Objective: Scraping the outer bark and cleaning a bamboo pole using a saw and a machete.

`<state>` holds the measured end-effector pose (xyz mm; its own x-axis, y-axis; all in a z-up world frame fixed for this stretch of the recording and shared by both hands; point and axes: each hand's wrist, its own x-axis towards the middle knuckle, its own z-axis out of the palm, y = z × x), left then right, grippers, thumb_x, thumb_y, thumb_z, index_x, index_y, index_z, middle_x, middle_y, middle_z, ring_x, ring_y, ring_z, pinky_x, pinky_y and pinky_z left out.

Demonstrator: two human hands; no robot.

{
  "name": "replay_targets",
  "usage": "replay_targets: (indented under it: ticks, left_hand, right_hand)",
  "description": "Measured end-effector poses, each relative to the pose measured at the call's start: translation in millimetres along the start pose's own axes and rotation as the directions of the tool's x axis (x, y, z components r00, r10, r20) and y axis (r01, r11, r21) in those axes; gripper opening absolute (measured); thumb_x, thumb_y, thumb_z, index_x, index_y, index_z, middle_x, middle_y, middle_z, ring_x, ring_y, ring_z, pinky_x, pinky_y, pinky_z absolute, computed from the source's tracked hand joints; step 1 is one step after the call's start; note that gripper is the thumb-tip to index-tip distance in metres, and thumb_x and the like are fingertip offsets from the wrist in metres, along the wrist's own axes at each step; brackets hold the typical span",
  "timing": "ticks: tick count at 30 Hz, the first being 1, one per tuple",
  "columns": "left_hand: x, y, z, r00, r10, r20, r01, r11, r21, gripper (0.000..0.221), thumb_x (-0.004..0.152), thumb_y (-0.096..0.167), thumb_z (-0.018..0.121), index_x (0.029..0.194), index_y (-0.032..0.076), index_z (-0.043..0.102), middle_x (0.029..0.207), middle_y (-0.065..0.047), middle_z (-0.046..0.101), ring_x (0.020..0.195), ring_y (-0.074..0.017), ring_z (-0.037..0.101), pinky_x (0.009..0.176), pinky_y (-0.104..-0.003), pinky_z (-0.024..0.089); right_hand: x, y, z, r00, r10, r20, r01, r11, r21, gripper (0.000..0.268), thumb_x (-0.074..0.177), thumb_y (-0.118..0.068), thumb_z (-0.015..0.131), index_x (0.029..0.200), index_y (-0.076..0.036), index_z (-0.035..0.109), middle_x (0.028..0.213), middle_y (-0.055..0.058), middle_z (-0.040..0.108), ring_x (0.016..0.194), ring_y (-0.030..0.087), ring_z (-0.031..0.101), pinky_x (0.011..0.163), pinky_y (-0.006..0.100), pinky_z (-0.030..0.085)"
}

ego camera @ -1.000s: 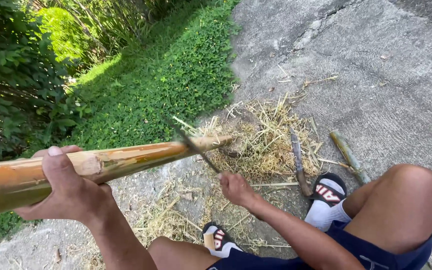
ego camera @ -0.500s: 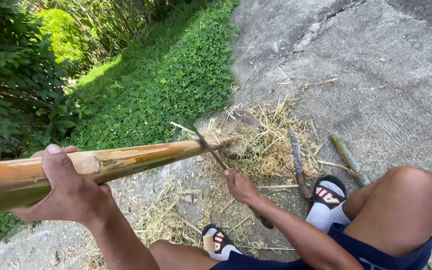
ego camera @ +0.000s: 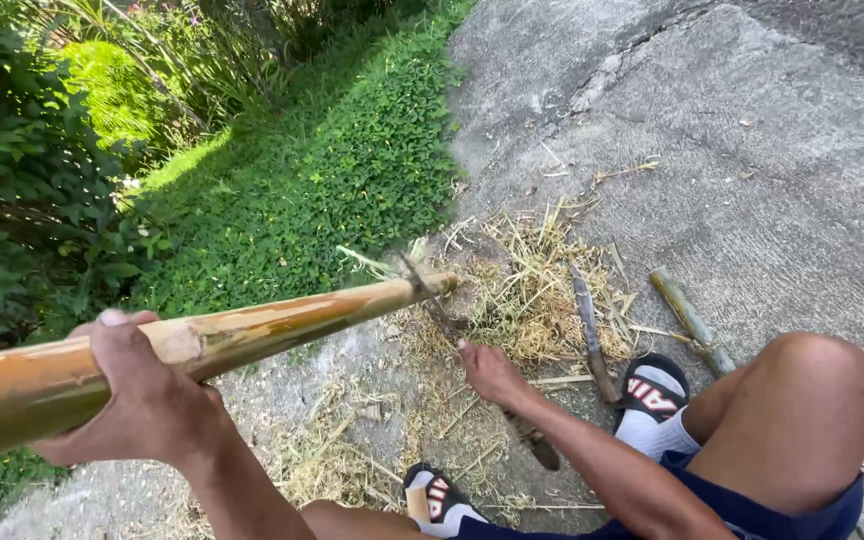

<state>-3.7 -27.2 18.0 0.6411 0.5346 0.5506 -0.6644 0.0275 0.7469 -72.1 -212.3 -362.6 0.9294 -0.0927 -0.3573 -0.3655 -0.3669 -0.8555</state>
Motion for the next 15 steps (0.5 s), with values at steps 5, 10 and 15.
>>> replay_targets:
  ticks: [5, 10, 15]
  left_hand:
    - [13, -32, -16, 0.987, 0.143, 0.075, -0.145, 0.989, 0.024, 0.067, 0.098, -0.013, 0.069, 0.142, -0.011, 0.018, 0.128, -0.027, 0.052, 0.096, -0.0271, 0.071, 0.082, -0.032, 0.072]
    - [20, -27, -1, 0.989, 0.142, 0.035, -0.141, 0.99, -0.004, 0.063, 0.094, -0.014, 0.07, 0.138, -0.012, 0.025, 0.123, -0.026, 0.053, 0.087, -0.0269, 0.07, 0.076, -0.032, 0.071]
    - [22, -32, 1, 0.98, 0.159, 0.12, -0.166, 0.985, 0.044, 0.056, 0.096, -0.009, 0.069, 0.136, -0.012, 0.03, 0.11, -0.019, 0.061, 0.087, -0.0236, 0.069, 0.082, -0.032, 0.071]
  right_hand:
    - [-6, 0, 25, 0.981, -0.195, 0.019, 0.195, 0.98, -0.034, 0.065, 0.106, -0.056, 0.009, 0.086, -0.014, 0.053, 0.053, -0.003, 0.04, 0.038, 0.011, 0.039, 0.032, 0.033, 0.041]
    - [26, 27, 23, 0.959, -0.276, -0.07, 0.27, 0.959, -0.088, 0.07, 0.11, -0.058, 0.012, 0.086, -0.011, 0.058, 0.058, -0.007, 0.038, 0.044, 0.008, 0.039, 0.034, 0.031, 0.041]
    - [9, 67, 21, 0.997, 0.08, -0.003, -0.08, 0.997, 0.019, 0.066, 0.11, -0.055, 0.014, 0.096, -0.008, 0.058, 0.057, -0.004, 0.039, 0.047, 0.018, 0.042, 0.043, 0.043, 0.043]
